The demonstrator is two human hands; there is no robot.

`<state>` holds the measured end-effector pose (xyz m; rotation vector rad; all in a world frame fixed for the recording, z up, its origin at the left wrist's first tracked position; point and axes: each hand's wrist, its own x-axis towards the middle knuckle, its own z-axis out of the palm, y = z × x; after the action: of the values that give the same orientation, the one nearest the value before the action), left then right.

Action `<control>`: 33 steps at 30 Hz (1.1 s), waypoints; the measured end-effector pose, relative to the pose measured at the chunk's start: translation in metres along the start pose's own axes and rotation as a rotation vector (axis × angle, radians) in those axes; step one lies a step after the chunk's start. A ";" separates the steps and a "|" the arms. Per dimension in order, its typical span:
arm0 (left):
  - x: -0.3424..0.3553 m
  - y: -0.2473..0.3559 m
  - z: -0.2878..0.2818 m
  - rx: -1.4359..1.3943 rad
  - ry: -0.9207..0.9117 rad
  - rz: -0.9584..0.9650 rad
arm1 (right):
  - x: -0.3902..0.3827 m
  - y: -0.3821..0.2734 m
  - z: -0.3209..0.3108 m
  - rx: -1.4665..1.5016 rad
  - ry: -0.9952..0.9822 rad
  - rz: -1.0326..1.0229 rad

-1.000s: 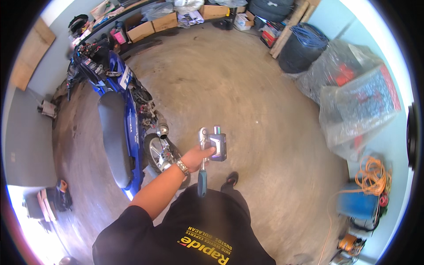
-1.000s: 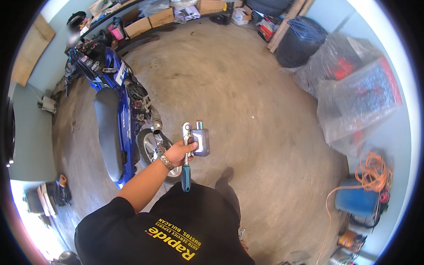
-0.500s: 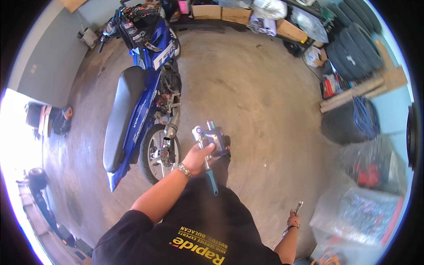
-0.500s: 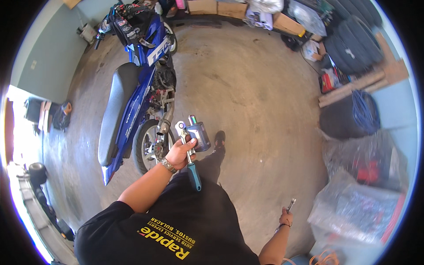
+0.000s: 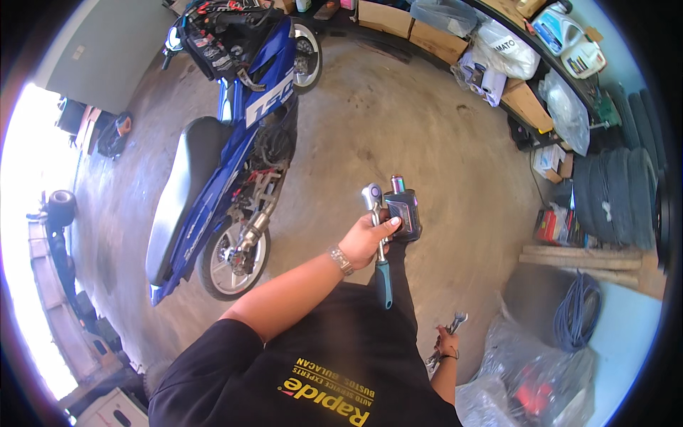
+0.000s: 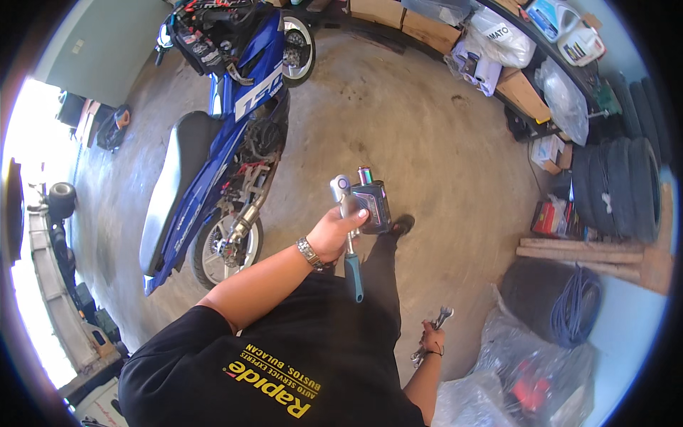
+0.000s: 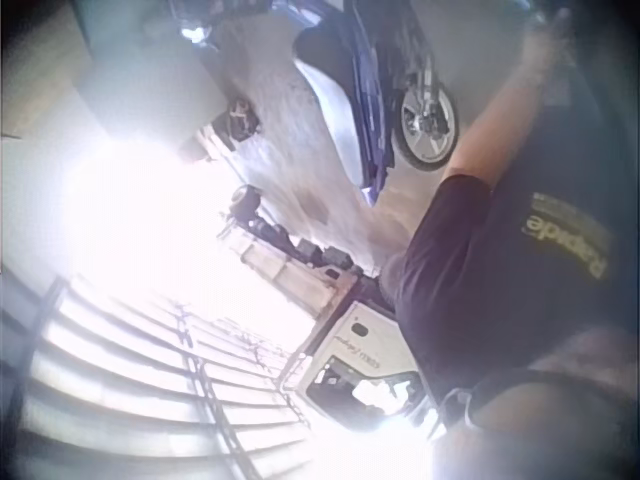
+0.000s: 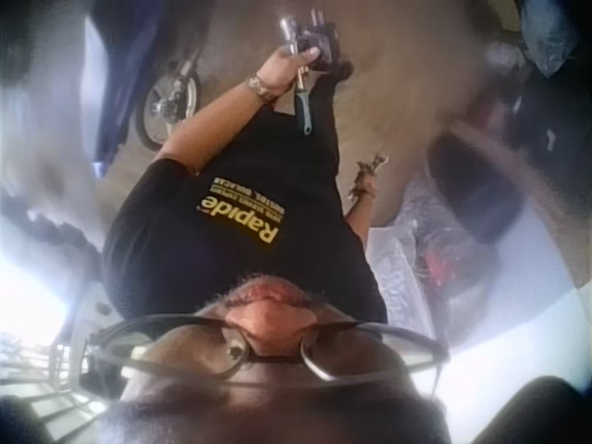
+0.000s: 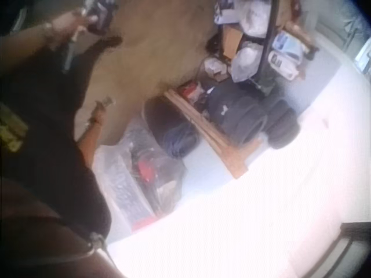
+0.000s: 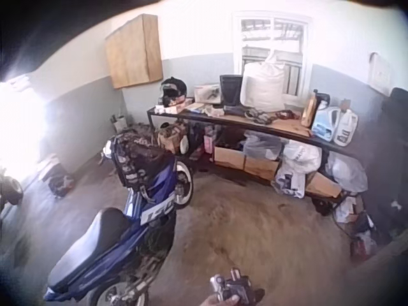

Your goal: The person selects a socket and wrench from a tool chest, then walks through a garage to a blue motorcycle. They use the tools to loosen and remove a bolt from the motorcycle's undercarriage, then place the bolt on a nearby workbench.

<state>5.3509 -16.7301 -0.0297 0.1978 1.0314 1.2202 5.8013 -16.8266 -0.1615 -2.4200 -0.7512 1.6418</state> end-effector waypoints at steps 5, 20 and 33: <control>0.118 0.028 0.056 -0.077 0.002 0.049 | 0.115 -0.152 -0.044 -0.068 -0.010 -0.152; 0.359 0.215 0.159 -0.125 0.246 0.199 | 0.160 -0.673 0.037 -0.269 -0.150 -0.790; 0.655 0.420 0.239 0.514 0.105 0.190 | 0.213 -0.945 0.041 0.472 -0.526 -0.641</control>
<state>5.2282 -15.9263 0.0115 0.6479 1.4325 1.1215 5.5131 -15.9137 -0.0096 -1.2558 -0.9364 1.8796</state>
